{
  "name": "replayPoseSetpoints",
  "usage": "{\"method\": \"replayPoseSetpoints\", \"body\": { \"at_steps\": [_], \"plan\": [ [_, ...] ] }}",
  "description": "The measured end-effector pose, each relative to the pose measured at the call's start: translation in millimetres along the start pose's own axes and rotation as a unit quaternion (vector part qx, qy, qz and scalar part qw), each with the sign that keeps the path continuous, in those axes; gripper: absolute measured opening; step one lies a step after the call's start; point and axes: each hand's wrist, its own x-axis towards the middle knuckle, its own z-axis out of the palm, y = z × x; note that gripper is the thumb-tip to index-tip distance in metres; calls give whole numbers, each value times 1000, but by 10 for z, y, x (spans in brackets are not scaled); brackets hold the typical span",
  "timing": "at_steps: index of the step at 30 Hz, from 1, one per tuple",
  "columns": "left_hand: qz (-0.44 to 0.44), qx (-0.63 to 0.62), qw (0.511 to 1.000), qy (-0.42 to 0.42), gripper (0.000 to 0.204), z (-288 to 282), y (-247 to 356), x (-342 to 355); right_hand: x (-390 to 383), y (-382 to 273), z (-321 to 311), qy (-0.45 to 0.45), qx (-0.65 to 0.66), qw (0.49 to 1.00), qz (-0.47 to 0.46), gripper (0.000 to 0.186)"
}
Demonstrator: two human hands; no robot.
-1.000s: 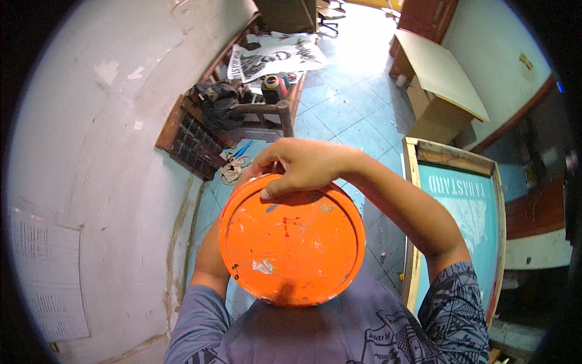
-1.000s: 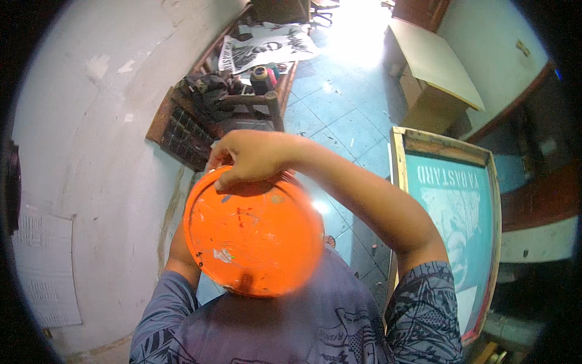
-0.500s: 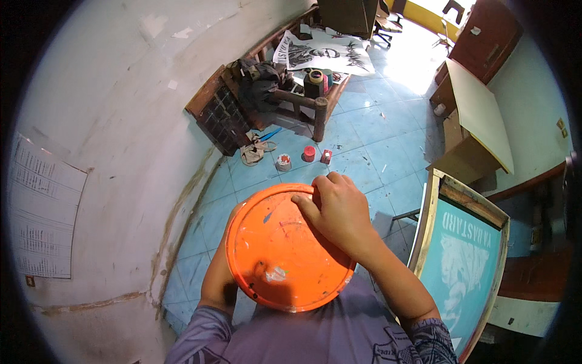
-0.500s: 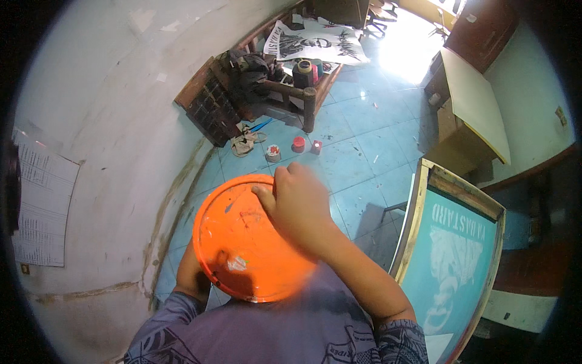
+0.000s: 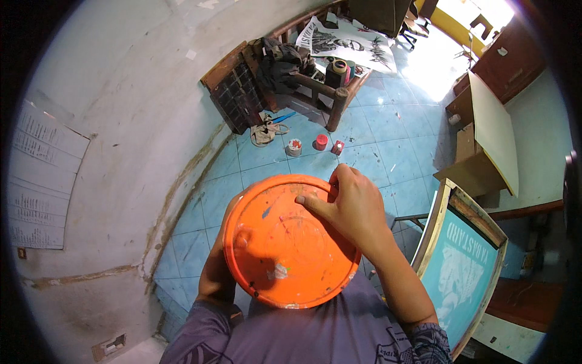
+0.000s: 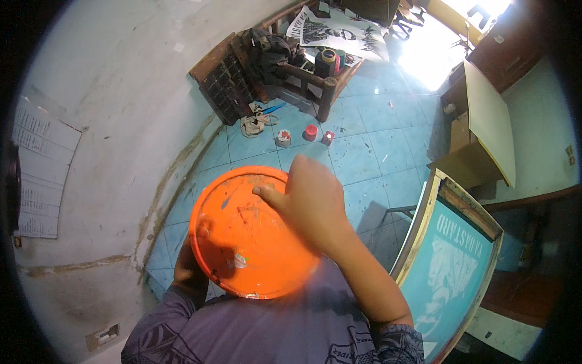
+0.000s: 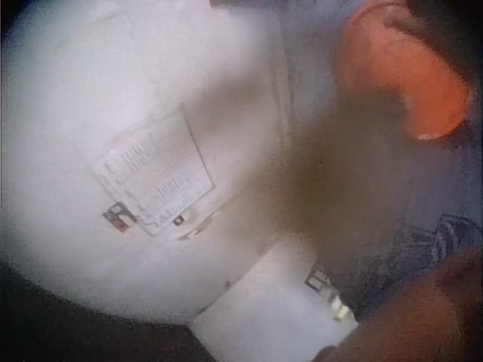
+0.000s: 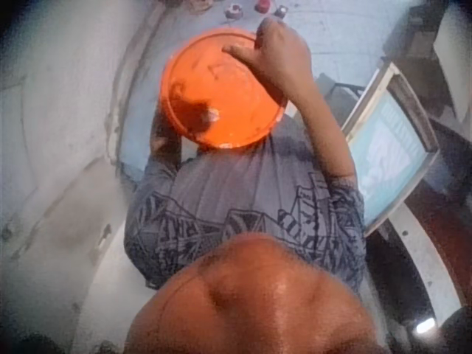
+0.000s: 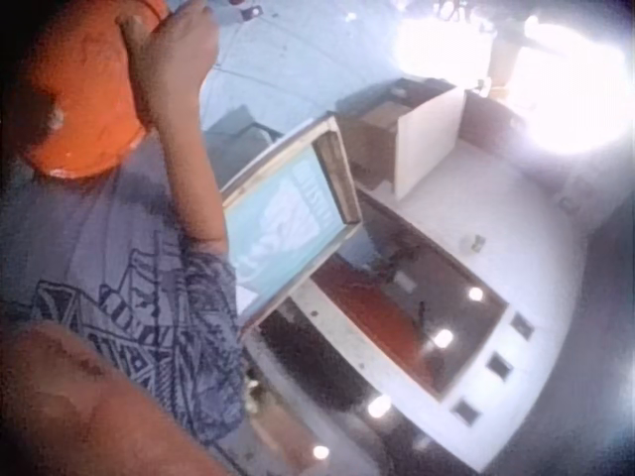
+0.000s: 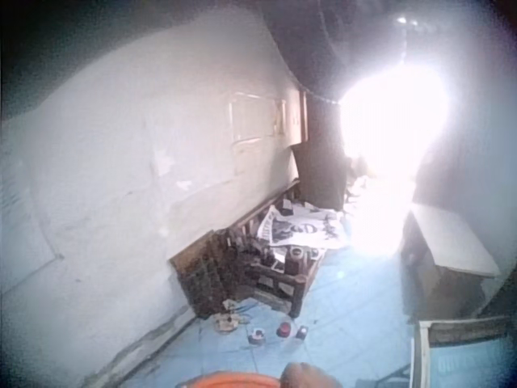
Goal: The person tapes a white sheet onto a screen printing frame, then retrieves an orange bucket and a bottle from the floor. They open the bucket, stir a black viscous liquid with a spatula, and pour the liquid onto the taped sheet on the frame.
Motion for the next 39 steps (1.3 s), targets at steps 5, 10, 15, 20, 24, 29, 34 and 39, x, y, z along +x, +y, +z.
{"method": "replayPoseSetpoints", "body": {
  "at_steps": [5, 10, 15, 20, 24, 29, 34, 39],
  "plan": [
    [7, -4, 1000, 6, 66, -13, -12, -23, 156, -6, -1, -41, 14, 999, 18, 63],
    [14, -9, 1000, 14, 66, -57, -28, -67, 258, 52, 13, -78, 10, 997, -10, 64],
    [20, -12, 999, 21, 66, -70, -27, -103, 344, -54, -59, -124, 14, 992, -30, 59],
    [29, -15, 999, 24, 66, -37, -63, -136, 451, -7, -83, -177, 12, 983, -52, 66],
    [33, -14, 999, 23, 65, -33, -74, -158, 547, 54, -31, -224, -4, 973, -53, 75],
    [35, -15, 999, 18, 65, -15, -64, -155, 660, 98, 20, -292, 17, 956, 6, 68],
    [36, -12, 999, 13, 65, 8, -52, -134, 659, 221, 177, -280, 101, 954, 27, 66],
    [32, -9, 999, 11, 65, -2, -59, -151, 643, 105, 92, -278, 91, 956, 13, 67]
  ]
}}
